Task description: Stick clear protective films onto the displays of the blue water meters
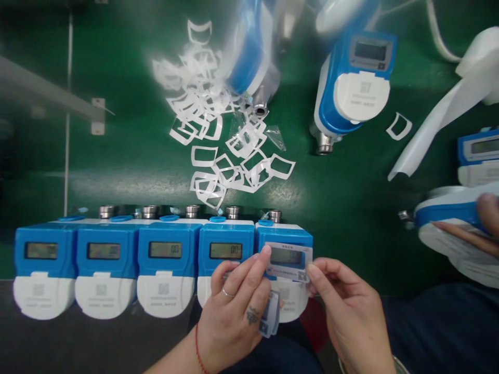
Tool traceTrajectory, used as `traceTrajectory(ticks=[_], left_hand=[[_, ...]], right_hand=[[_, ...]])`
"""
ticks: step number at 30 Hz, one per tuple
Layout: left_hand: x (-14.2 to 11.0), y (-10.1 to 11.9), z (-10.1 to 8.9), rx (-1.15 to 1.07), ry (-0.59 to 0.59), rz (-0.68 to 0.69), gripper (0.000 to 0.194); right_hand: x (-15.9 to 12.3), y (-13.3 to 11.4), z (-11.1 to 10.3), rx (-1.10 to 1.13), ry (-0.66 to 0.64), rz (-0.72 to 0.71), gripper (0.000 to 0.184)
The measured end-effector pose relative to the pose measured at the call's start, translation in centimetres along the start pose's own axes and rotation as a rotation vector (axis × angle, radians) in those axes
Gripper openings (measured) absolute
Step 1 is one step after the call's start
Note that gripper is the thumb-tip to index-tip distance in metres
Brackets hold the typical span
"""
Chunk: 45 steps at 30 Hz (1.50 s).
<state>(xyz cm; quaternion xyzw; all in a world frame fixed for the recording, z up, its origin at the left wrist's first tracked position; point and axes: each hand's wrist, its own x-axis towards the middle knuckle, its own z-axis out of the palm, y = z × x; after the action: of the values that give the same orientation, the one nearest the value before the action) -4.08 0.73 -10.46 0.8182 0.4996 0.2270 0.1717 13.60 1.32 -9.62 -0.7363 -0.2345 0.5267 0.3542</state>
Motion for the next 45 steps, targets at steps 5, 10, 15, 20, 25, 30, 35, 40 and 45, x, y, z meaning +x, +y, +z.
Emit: traceTrajectory(ticks=[5, 10, 15, 20, 25, 30, 35, 40, 45], left_hand=[[-0.2, 0.0, 0.1, -0.013, -0.002, 0.004, 0.017], [-0.2, 0.1, 0.1, -0.009, 0.001, -0.004, 0.015], [0.2, 0.1, -0.1, 0.01, 0.01, 0.002, 0.012], [0.2, 0.1, 0.0, 0.004, 0.011, 0.007, 0.009], [-0.1, 0.1, 0.0, -0.01, 0.0, -0.006, 0.009], [0.0, 0.1, -0.1, -0.014, 0.005, 0.007, 0.009], [0.2, 0.2, -0.1, 0.001, 0.0, -0.003, 0.009], [0.1, 0.1, 0.0, -0.007, -0.005, 0.011, 0.01], [-0.1, 0.0, 0.1, -0.022, 0.0, 0.021, 0.013]], right_hand=[[-0.1, -0.2, 0.3, -0.003, 0.028, -0.007, 0.023], [0.1, -0.5, 0.7, -0.031, 0.065, -0.017, 0.025], [0.1, -0.9, 0.9, -0.045, 0.061, -0.008, 0.026], [0.2, -1.1, 1.0, -0.062, 0.066, -0.014, 0.025], [0.3, -1.5, 1.1, -0.082, 0.073, -0.021, 0.025], [0.3, -1.6, 1.1, -0.086, 0.068, -0.018, 0.024], [0.6, -1.3, 1.0, -0.072, 0.064, -0.022, 0.024], [0.8, -1.1, 1.0, -0.073, 0.052, -0.021, 0.024], [0.8, -1.1, 1.0, -0.104, 0.065, -0.049, 0.023]])
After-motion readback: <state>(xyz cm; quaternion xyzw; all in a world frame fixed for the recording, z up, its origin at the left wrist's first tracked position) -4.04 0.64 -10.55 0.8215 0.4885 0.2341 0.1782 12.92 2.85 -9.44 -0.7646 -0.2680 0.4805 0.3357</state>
